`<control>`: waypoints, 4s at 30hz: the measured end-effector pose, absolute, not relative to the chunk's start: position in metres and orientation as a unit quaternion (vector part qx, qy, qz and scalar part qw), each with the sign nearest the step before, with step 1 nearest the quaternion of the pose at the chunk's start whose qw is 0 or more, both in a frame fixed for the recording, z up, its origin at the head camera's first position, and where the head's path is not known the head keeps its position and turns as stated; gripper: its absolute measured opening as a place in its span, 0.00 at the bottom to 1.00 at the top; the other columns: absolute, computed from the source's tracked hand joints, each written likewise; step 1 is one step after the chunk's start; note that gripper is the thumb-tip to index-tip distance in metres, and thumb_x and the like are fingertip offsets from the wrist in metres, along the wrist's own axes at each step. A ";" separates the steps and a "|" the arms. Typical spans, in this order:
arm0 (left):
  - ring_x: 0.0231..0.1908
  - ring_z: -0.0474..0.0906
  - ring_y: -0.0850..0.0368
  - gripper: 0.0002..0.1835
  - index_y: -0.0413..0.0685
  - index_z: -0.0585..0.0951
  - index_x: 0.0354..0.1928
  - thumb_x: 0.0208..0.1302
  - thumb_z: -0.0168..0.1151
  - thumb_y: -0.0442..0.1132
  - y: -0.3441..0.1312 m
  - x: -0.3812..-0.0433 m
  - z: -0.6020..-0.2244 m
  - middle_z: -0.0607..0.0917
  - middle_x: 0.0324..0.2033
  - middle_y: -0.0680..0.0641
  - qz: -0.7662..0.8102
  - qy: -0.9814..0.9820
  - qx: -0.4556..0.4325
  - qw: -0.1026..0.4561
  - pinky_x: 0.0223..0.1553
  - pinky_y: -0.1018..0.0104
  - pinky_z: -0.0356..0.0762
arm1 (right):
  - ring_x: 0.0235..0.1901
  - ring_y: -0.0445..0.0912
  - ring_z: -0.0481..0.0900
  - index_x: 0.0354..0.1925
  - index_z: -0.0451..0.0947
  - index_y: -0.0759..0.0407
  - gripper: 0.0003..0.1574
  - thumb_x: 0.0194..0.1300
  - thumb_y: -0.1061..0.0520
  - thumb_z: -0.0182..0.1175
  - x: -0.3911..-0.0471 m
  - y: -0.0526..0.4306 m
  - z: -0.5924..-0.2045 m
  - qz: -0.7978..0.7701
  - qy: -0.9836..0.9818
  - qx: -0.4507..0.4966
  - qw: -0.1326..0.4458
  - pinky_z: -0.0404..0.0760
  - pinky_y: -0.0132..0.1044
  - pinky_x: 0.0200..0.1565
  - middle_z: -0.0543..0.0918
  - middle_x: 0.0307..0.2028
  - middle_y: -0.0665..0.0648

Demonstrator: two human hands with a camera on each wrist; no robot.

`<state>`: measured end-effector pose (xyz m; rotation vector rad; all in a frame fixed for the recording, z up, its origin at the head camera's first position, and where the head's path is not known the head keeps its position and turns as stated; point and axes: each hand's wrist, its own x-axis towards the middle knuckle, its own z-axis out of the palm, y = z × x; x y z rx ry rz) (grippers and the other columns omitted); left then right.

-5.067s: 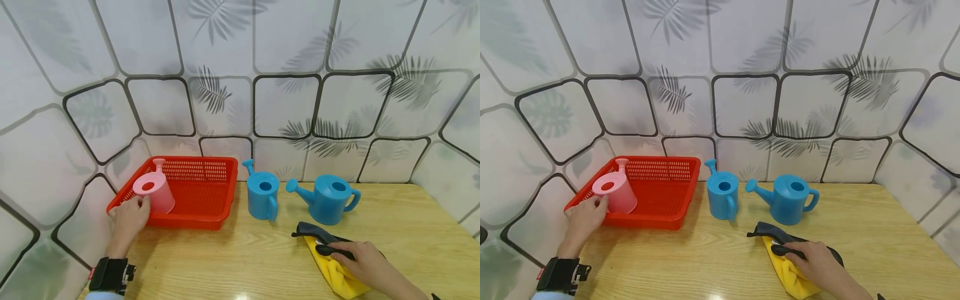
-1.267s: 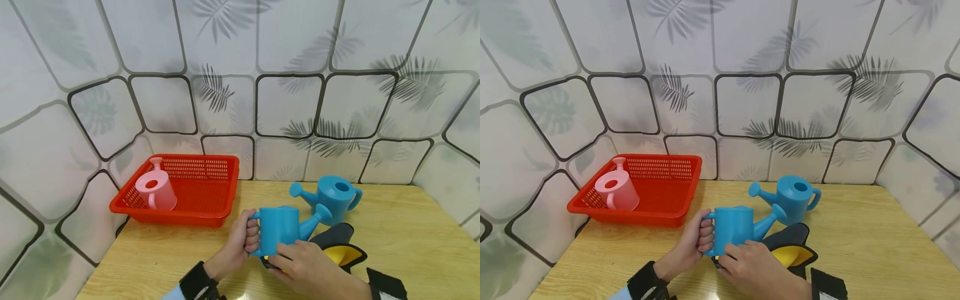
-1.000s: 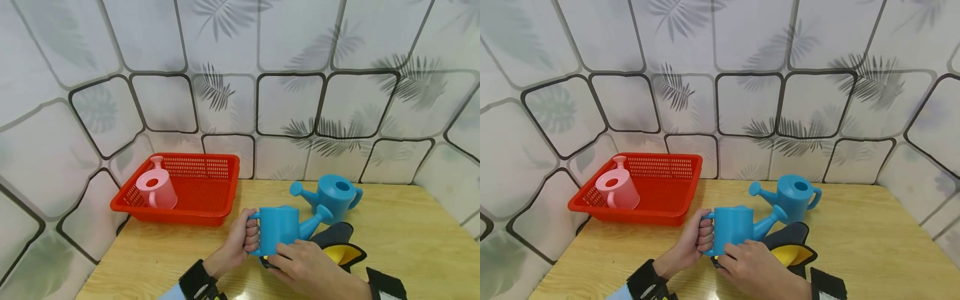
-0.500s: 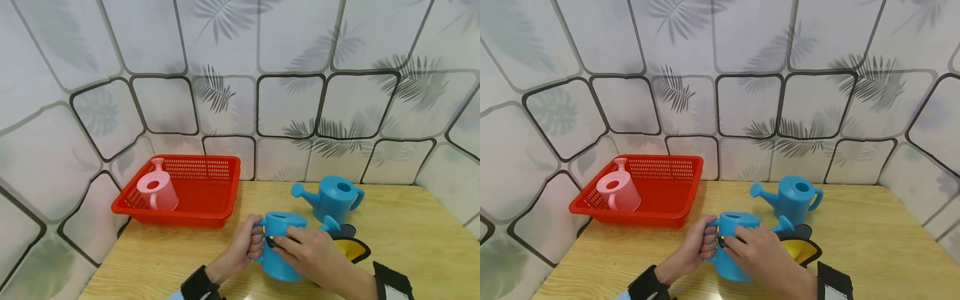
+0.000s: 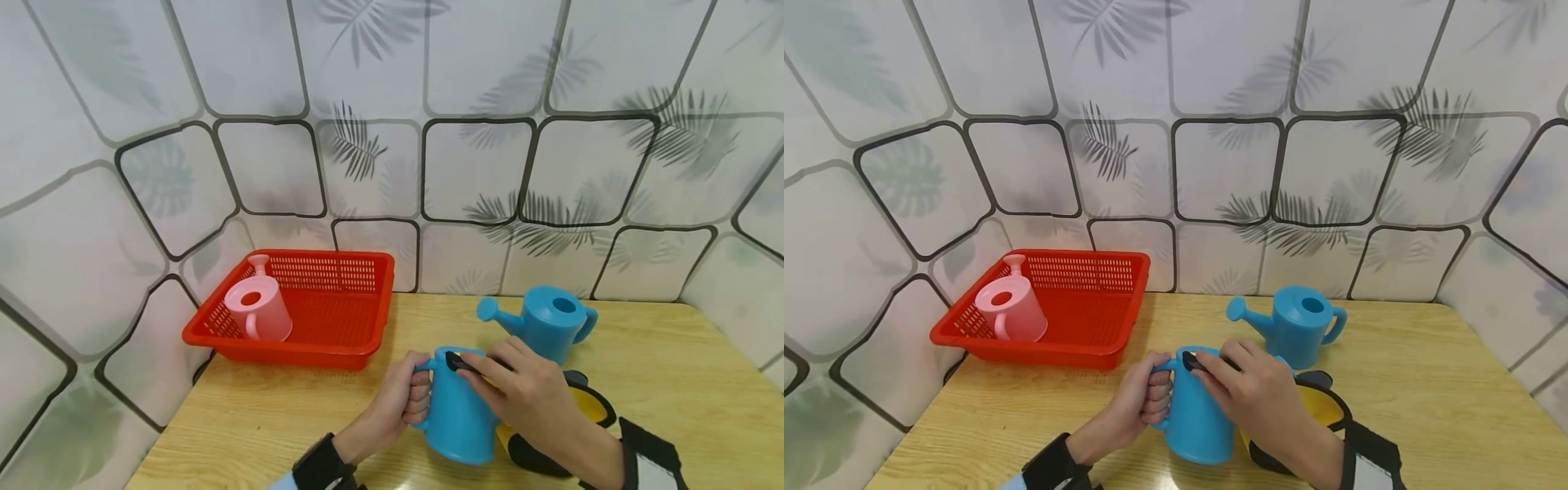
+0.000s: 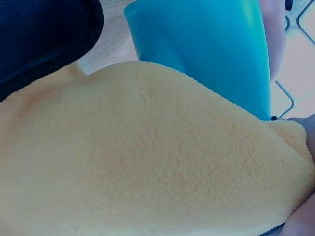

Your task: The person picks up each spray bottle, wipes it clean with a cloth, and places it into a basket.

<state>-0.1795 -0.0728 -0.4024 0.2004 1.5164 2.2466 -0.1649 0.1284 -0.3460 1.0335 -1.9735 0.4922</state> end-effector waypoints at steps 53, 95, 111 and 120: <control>0.07 0.52 0.65 0.25 0.58 0.57 0.11 0.68 0.46 0.51 -0.093 -0.189 -0.408 0.57 0.06 0.58 0.852 0.465 0.010 0.241 0.09 0.77 0.52 | 0.22 0.34 0.68 0.39 0.87 0.46 0.12 0.55 0.49 0.70 -0.149 0.139 -0.364 0.137 -0.796 0.559 0.190 0.71 0.17 0.21 0.72 0.24 0.44; 0.06 0.53 0.66 0.24 0.58 0.58 0.12 0.69 0.44 0.49 -0.090 -0.182 -0.410 0.58 0.06 0.60 0.821 0.505 0.069 0.257 0.08 0.78 0.52 | 0.21 0.40 0.69 0.43 0.86 0.57 0.14 0.67 0.50 0.61 -0.155 0.144 -0.346 0.109 -0.781 0.514 0.337 0.74 0.23 0.14 0.74 0.23 0.50; 0.07 0.50 0.66 0.25 0.58 0.56 0.12 0.69 0.43 0.49 -0.094 -0.183 -0.408 0.56 0.06 0.59 0.835 0.471 0.076 0.276 0.08 0.76 0.48 | 0.21 0.40 0.71 0.37 0.88 0.59 0.31 0.77 0.45 0.42 -0.164 0.145 -0.341 0.143 -0.761 0.468 0.425 0.77 0.28 0.15 0.74 0.22 0.50; 0.07 0.50 0.65 0.25 0.57 0.57 0.12 0.70 0.41 0.49 -0.096 -0.183 -0.407 0.56 0.07 0.58 0.839 0.455 0.074 0.288 0.09 0.76 0.47 | 0.21 0.40 0.70 0.38 0.88 0.58 0.31 0.77 0.44 0.43 -0.164 0.145 -0.341 0.151 -0.767 0.466 0.414 0.77 0.27 0.16 0.74 0.22 0.50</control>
